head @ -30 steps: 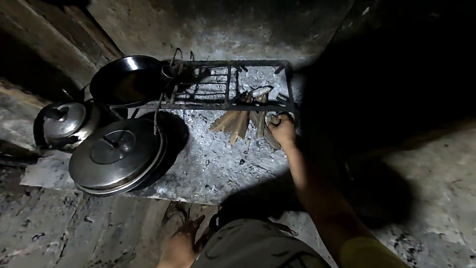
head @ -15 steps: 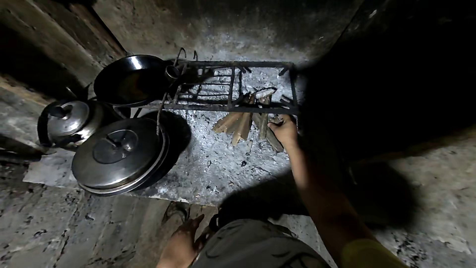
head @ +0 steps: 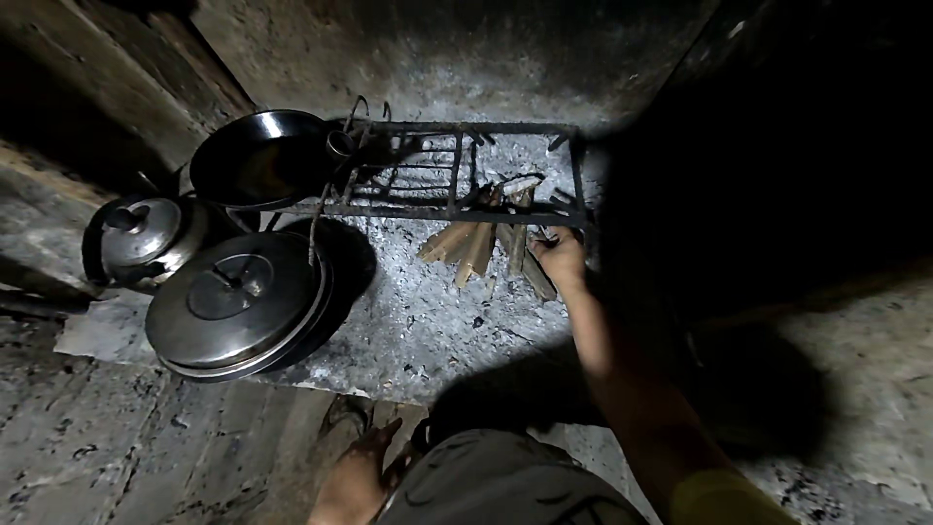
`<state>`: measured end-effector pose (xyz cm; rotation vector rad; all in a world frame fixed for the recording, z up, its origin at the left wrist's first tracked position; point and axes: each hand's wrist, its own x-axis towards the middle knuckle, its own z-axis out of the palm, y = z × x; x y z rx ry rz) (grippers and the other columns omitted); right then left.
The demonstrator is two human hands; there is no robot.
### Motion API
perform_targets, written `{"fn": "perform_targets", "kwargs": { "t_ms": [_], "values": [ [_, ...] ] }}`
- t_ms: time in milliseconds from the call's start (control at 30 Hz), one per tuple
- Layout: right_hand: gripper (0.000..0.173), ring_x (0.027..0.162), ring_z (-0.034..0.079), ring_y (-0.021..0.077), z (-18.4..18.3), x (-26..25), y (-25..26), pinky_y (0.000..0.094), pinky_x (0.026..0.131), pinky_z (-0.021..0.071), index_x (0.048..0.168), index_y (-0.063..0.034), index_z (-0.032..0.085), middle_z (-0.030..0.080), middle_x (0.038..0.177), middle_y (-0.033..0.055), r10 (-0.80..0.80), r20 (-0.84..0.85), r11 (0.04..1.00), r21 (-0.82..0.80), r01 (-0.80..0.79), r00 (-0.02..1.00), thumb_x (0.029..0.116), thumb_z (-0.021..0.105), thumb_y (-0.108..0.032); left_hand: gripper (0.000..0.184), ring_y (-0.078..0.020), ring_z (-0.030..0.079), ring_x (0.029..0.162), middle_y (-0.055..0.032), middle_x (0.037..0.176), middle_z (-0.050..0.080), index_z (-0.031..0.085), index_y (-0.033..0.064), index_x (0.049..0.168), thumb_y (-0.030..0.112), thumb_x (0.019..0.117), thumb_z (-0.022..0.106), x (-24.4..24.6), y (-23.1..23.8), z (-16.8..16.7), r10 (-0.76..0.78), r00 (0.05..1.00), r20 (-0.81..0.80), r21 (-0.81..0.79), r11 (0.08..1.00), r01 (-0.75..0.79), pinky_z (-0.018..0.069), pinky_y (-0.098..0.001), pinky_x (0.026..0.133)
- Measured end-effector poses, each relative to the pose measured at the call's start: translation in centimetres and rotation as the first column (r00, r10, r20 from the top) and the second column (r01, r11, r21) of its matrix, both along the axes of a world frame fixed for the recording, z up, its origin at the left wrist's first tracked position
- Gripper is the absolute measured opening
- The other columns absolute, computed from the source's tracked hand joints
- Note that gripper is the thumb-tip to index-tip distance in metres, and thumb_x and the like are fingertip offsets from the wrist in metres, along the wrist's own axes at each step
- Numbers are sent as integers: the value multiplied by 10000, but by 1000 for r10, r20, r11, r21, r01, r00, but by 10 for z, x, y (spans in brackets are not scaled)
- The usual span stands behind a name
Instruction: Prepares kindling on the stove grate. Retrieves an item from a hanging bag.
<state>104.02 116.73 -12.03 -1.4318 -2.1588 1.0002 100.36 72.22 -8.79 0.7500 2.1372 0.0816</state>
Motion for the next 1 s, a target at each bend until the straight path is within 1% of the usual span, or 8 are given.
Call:
{"fn": "perform_targets", "kwargs": {
  "t_ms": [200, 367, 500, 633, 733, 800, 867, 1000],
  "values": [
    [448, 1258, 598, 402, 4, 12, -8, 616, 1029, 492, 1360, -62, 629, 585, 1396, 225, 52, 92, 989, 136, -65, 994, 994, 680, -314, 605, -315, 633, 1219, -127, 1388, 625, 478, 224, 1550, 451, 1004, 606, 3, 3, 5, -2, 1000, -2, -9, 1000, 2, 503, -527, 1040],
    [416, 1217, 621, 414, 8, 21, -32, 624, 988, 517, 1351, -91, 646, 585, 1398, 216, 96, 153, 984, 138, -117, 984, 1017, 644, -340, 584, -313, 649, 1190, -129, 1369, 636, 489, 212, 1541, 405, 1003, 609, 6, 7, 7, -24, 1000, -12, 20, 1000, 24, 516, -523, 1022],
    [491, 1252, 615, 370, 5, 24, -46, 579, 1052, 493, 1384, -77, 625, 612, 1383, 204, 164, 59, 976, 133, -171, 985, 1036, 599, -424, 562, -307, 669, 1160, -122, 1341, 657, 519, 228, 1521, 428, 1003, 608, 8, 11, 10, -49, 997, -66, 95, 994, 55, 527, -534, 1009],
    [643, 1198, 636, 384, 4, 27, -59, 603, 1035, 492, 1415, -77, 597, 644, 1329, 206, 223, 32, 965, 132, -225, 974, 941, 725, -492, 547, -315, 652, 1218, -115, 1366, 655, 529, 237, 1508, 468, 1015, 584, 8, 22, 17, -76, 994, -78, 65, 995, 81, 507, -544, 1042],
    [756, 1298, 574, 379, 4, 26, -64, 623, 1117, 404, 1444, -123, 586, 614, 1400, 178, 252, 123, 949, 164, -270, 960, 854, 796, -546, 551, -325, 639, 1239, -123, 1372, 650, 524, 224, 1513, 462, 1019, 579, 6, 26, 18, -92, 993, -71, 66, 993, 97, 495, -545, 1058],
    [795, 1363, 524, 364, 3, 24, -65, 617, 1147, 365, 1467, -138, 562, 581, 1455, 159, 269, 175, 940, 169, -298, 947, 839, 803, -561, 549, -327, 646, 1227, -129, 1362, 655, 535, 206, 1502, 456, 1017, 585, 6, 27, 17, -95, 993, -68, 70, 993, 99, 500, -543, 1049],
    [797, 1360, 524, 375, 6, 22, -66, 613, 1143, 363, 1482, -139, 550, 586, 1445, 172, 278, 216, 933, 171, -316, 936, 845, 803, -547, 541, -329, 648, 1219, -136, 1353, 656, 552, 186, 1484, 460, 1019, 580, 4, 27, 17, -100, 993, -65, 70, 992, 104, 500, -541, 1047],
    [659, 1355, 526, 368, 10, 16, -67, 602, 1153, 354, 1474, -144, 562, 594, 1430, 166, 286, 240, 933, 151, -327, 928, 903, 788, -383, 523, -328, 649, 1218, -135, 1333, 669, 570, 182, 1469, 446, 1019, 586, 5, 26, 20, -102, 991, -92, 103, 988, 111, 502, -540, 1048]
  ]
}}
